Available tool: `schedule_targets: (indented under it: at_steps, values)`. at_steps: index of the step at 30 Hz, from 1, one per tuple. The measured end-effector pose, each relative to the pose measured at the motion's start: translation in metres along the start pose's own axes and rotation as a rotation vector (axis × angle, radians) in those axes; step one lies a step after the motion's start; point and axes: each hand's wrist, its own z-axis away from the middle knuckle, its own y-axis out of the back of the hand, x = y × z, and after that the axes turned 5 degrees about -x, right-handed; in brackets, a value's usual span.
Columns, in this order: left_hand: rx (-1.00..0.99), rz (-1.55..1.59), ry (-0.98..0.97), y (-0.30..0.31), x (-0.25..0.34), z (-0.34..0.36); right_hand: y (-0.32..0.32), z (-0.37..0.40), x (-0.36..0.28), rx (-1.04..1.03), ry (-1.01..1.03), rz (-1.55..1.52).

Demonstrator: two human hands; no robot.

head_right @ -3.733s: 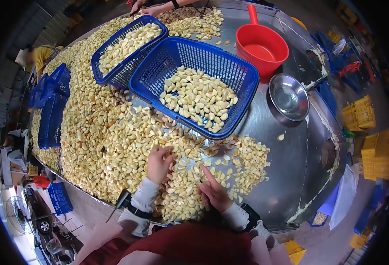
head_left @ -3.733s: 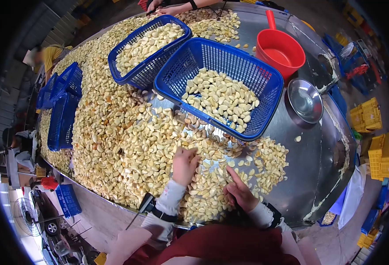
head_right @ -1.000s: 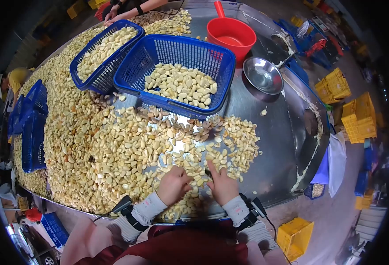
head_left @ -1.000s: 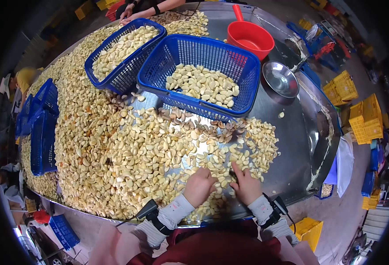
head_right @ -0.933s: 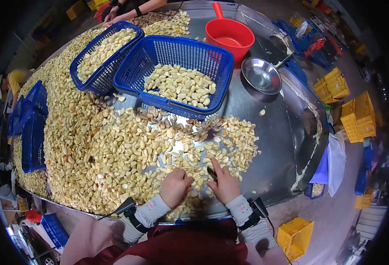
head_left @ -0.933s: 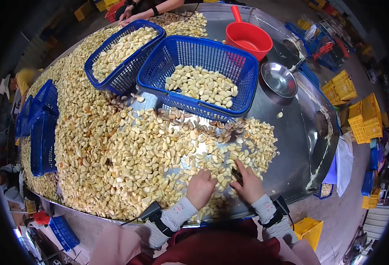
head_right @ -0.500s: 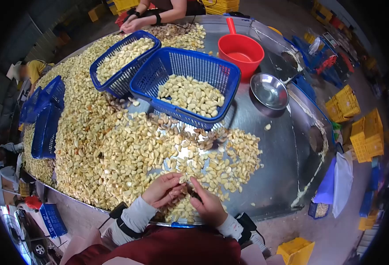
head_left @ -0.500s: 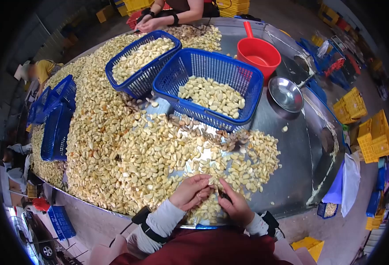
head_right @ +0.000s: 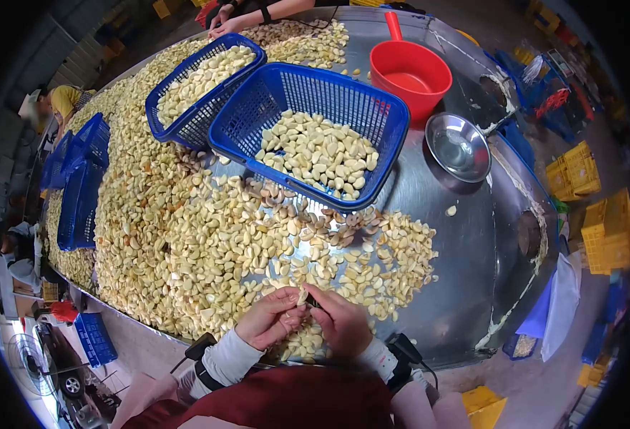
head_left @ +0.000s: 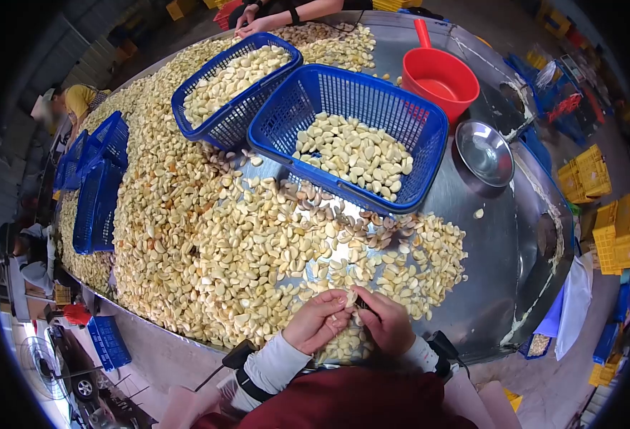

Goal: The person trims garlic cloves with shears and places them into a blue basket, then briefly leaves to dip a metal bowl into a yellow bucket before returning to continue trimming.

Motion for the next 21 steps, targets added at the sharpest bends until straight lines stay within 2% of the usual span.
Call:
schedule_targets:
  at_steps: [1,2,4,5,8,10,12,13,14,15,16,17,18,20,21]
  values:
    - [-0.064,0.012,0.004,0.005,-0.002,0.0,-0.014,-0.004,0.01,0.081,0.124,-0.382]
    - [-0.058,0.013,0.009,0.007,-0.004,0.002,-0.016,0.005,0.016,0.082,0.118,-0.388]
    - [-0.046,-0.029,0.104,0.008,-0.001,0.003,-0.011,0.015,0.023,-0.294,-0.282,-1.084]
    - [-0.077,-0.04,0.139,0.006,-0.001,0.006,-0.012,0.016,0.023,-0.321,-0.269,-0.957]
    - [-0.067,-0.086,0.154,0.021,-0.012,0.004,-0.006,0.02,0.028,-0.422,-0.321,-0.887]
    - [-0.138,-0.16,0.166,0.027,-0.018,0.004,-0.012,0.026,0.041,-0.435,-0.311,-0.934]
    - [-0.146,-0.032,0.208,0.013,-0.016,0.003,-0.013,0.027,0.049,-0.223,-0.539,-1.207]
    - [-0.043,0.017,0.137,0.0,-0.007,-0.003,-0.013,0.027,0.055,-0.217,-0.519,-1.137]
    - [-0.095,-0.025,-0.013,-0.014,0.009,-0.012,-0.015,0.027,0.057,-0.219,-0.52,-1.142]
    - [-0.317,-0.177,-0.138,-0.032,0.034,-0.026,-0.013,0.022,0.056,-0.208,-0.542,-1.102]
    - [-0.392,-0.219,-0.262,-0.063,0.056,-0.035,-0.012,0.019,0.054,-0.193,-0.563,-1.059]
    - [-0.234,-0.322,-0.429,-0.109,0.07,-0.033,-0.013,0.018,0.051,-0.191,-0.561,-1.055]
    - [-0.174,-0.354,-0.482,-0.145,0.083,-0.027,-0.014,0.017,0.049,-0.145,-0.561,-1.073]
    - [0.065,-0.738,-0.839,-0.155,0.086,-0.034,-0.011,0.014,0.048,-0.103,-0.551,-1.09]
    - [0.197,-1.134,-1.011,-0.127,0.083,-0.043,-0.009,0.014,0.049,-0.081,-0.538,-1.086]
